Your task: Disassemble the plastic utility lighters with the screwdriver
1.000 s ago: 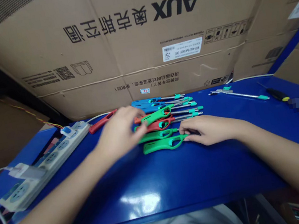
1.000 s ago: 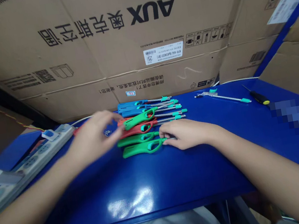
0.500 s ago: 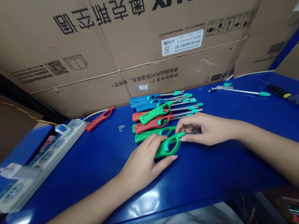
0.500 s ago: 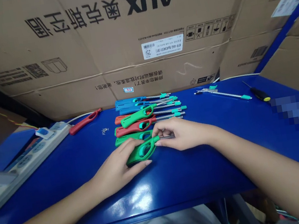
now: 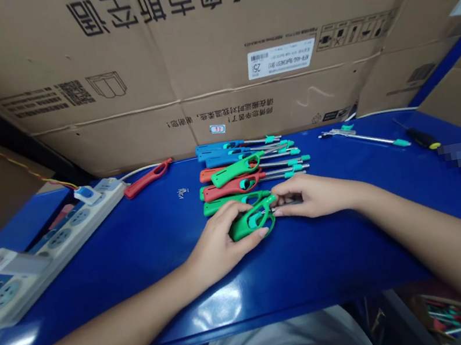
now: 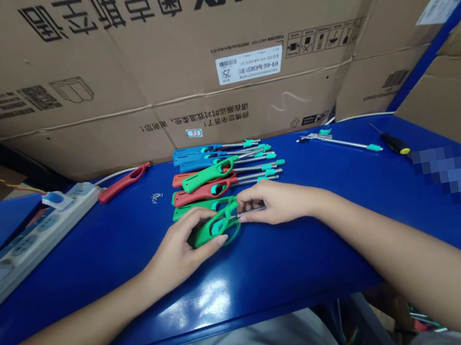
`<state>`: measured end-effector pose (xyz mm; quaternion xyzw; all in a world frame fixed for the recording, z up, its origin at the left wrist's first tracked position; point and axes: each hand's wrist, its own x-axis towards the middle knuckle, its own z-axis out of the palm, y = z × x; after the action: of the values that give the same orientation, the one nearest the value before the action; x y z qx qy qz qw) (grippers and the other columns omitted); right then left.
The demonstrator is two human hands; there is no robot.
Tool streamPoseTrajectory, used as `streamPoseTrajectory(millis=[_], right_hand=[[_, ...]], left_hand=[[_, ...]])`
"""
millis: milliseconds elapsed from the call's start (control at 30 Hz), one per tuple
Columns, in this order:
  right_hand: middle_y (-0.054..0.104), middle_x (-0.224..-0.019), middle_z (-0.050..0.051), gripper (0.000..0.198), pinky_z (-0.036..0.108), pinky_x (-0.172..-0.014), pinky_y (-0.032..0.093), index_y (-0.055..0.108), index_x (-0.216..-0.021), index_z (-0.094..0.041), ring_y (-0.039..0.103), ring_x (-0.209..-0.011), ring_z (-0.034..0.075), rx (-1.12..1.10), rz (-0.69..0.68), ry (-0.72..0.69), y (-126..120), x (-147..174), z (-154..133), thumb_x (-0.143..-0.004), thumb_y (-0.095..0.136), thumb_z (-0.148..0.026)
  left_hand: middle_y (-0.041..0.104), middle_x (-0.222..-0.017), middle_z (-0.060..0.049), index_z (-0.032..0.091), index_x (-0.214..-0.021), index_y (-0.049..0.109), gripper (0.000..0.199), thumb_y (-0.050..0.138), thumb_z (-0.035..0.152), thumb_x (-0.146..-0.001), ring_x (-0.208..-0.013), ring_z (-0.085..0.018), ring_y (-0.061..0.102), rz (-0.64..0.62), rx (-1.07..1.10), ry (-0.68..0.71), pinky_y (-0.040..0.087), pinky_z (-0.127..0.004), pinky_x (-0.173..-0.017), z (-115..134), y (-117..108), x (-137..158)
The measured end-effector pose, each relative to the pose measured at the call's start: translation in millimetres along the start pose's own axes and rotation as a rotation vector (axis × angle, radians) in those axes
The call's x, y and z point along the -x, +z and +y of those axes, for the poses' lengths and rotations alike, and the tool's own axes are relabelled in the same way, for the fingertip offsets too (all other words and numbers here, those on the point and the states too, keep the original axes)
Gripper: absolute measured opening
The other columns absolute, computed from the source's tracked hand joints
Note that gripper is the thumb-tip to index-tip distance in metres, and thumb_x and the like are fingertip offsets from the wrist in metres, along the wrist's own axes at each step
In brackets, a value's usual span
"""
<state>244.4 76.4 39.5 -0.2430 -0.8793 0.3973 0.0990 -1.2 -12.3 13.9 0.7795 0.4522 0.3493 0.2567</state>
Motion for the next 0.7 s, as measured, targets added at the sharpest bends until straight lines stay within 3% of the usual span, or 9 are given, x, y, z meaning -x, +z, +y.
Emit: streamPoseTrajectory(millis=[233, 367, 533, 700], right_hand=[[0.075, -0.100, 0.006, 0.027, 0.028, -0.079, 0.050, 0.071, -0.106, -0.017, 0.067, -0.087, 0.017, 0.049, 0.020, -0.130, 8, -4, 3, -0.098, 0.060, -0.040], [0.075, -0.096, 0.007, 0.026, 0.027, -0.075, 0.049, 0.072, -0.105, -0.018, 0.068, -0.084, 0.016, 0.176, 0.086, -0.169, 12, -5, 2, -0.101, 0.054, -0.036], [0.074, -0.091, 0.005, 0.029, 0.026, -0.074, 0.047, 0.071, -0.097, -0.018, 0.066, -0.081, 0.015, 0.260, 0.116, -0.199, 11, -4, 0, -0.103, 0.050, -0.038], [0.072, -0.090, 0.006, 0.027, 0.027, -0.074, 0.047, 0.069, -0.095, -0.019, 0.064, -0.079, 0.015, 0.286, 0.163, -0.236, 8, -2, -5, -0.103, 0.049, -0.034]], left_hand=[[0.066, -0.113, -0.007, 0.022, -0.109, 0.062, 0.035, 0.079, 0.040, -0.085, -0.107, -0.024, 0.064, 0.006, 0.005, 0.054, 0.052, -0.038, -0.095, 0, 1, 0], [0.067, -0.113, -0.007, 0.023, -0.110, 0.062, 0.036, 0.080, 0.041, -0.084, -0.108, -0.025, 0.064, 0.031, 0.036, 0.039, 0.053, -0.040, -0.096, 1, 1, 1], [0.068, -0.106, -0.005, 0.023, -0.116, 0.057, 0.031, 0.064, 0.045, -0.097, -0.096, -0.020, 0.067, 0.179, 0.335, -0.040, 0.055, -0.034, -0.087, 2, -4, -2], [0.065, -0.106, -0.005, 0.022, -0.109, 0.054, 0.025, 0.056, 0.046, -0.101, -0.093, -0.017, 0.066, 0.312, 0.573, -0.032, 0.056, -0.033, -0.088, 5, -6, -6]])
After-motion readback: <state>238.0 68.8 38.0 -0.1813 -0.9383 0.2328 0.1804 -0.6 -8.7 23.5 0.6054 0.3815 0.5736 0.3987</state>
